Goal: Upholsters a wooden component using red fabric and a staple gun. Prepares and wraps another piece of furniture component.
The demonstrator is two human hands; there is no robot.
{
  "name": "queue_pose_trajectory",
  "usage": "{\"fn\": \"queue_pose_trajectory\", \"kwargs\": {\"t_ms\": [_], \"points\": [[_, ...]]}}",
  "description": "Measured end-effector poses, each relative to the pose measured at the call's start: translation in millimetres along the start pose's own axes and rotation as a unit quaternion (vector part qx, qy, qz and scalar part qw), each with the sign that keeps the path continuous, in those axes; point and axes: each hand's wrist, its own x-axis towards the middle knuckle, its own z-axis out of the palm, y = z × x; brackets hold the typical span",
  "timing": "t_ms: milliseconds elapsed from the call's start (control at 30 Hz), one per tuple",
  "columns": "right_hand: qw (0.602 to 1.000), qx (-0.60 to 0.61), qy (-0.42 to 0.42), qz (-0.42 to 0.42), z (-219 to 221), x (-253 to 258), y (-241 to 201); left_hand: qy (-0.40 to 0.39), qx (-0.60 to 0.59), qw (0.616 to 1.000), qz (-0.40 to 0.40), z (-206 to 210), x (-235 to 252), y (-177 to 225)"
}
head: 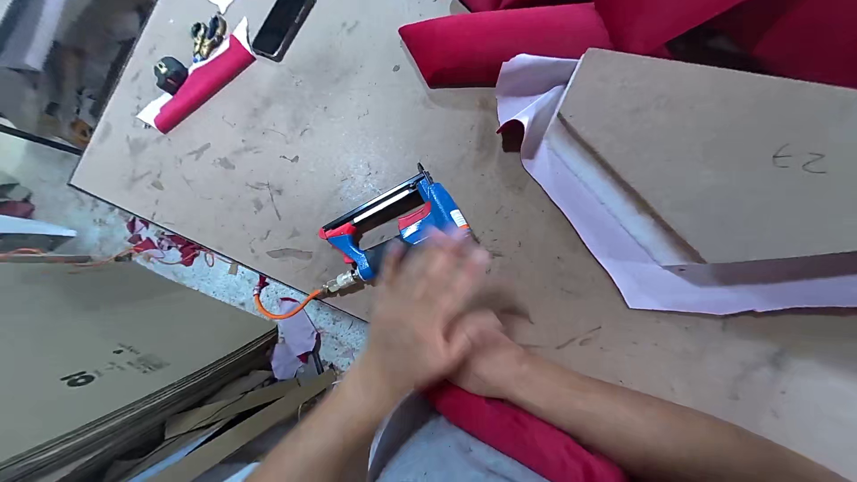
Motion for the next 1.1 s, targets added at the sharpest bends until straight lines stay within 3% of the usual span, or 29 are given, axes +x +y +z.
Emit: {"fn": "queue_pose_trajectory", "kwargs": {"t_ms": [67,167,267,333,400,467,500,600,700,900,1100], "points": [[0.996,-0.019,-0.082,0.005,-4.5,9.7,-0.7,-0.107,0.118,0.983,-0.091,-4.4,23.8,-47.7],[0.992,-0.033,-0.117,-0.020,-5.6,9.5,0.6,-0.232,0.155,0.957,-0.082,7.7,42.3,-85.0],[0.992,-0.041,-0.112,-0.029,-5.5,5.2,2.2,-0.301,0.116,0.941,-0.100,-10.9,74.0,-91.1],[0.992,-0.047,-0.111,-0.038,-5.7,4.3,5.2,-0.333,0.067,0.924,-0.175,-48.5,87.4,-78.0],[0.992,-0.046,-0.108,-0.042,-4.5,5.3,6.6,-0.378,-0.083,0.863,-0.325,-98.6,89.8,-68.6],[0.992,-0.045,-0.108,-0.044,-3.8,5.4,6.9,-0.428,-0.247,0.747,-0.445,-138.4,76.2,-70.7],[0.992,-0.043,-0.107,-0.045,-3.9,5.5,7.3,-0.458,-0.276,0.706,-0.465,-148.9,66.9,-73.0],[0.993,-0.045,-0.102,-0.047,-2.8,5.7,8.5,-0.528,-0.294,0.647,-0.465,-148.8,50.1,-72.5],[0.991,-0.051,-0.112,-0.043,-5.0,5.5,7.6,-0.560,-0.303,0.615,-0.464,-137.2,46.4,-71.5],[0.991,-0.041,-0.070,-0.110,-1.7,-0.7,17.4,-0.568,-0.329,0.611,-0.443,-134.9,53.0,-48.8],[0.990,-0.016,-0.123,-0.071,-15.4,-6.6,8.8,-0.585,-0.368,0.594,-0.413,-127.6,57.2,-21.0]]}}
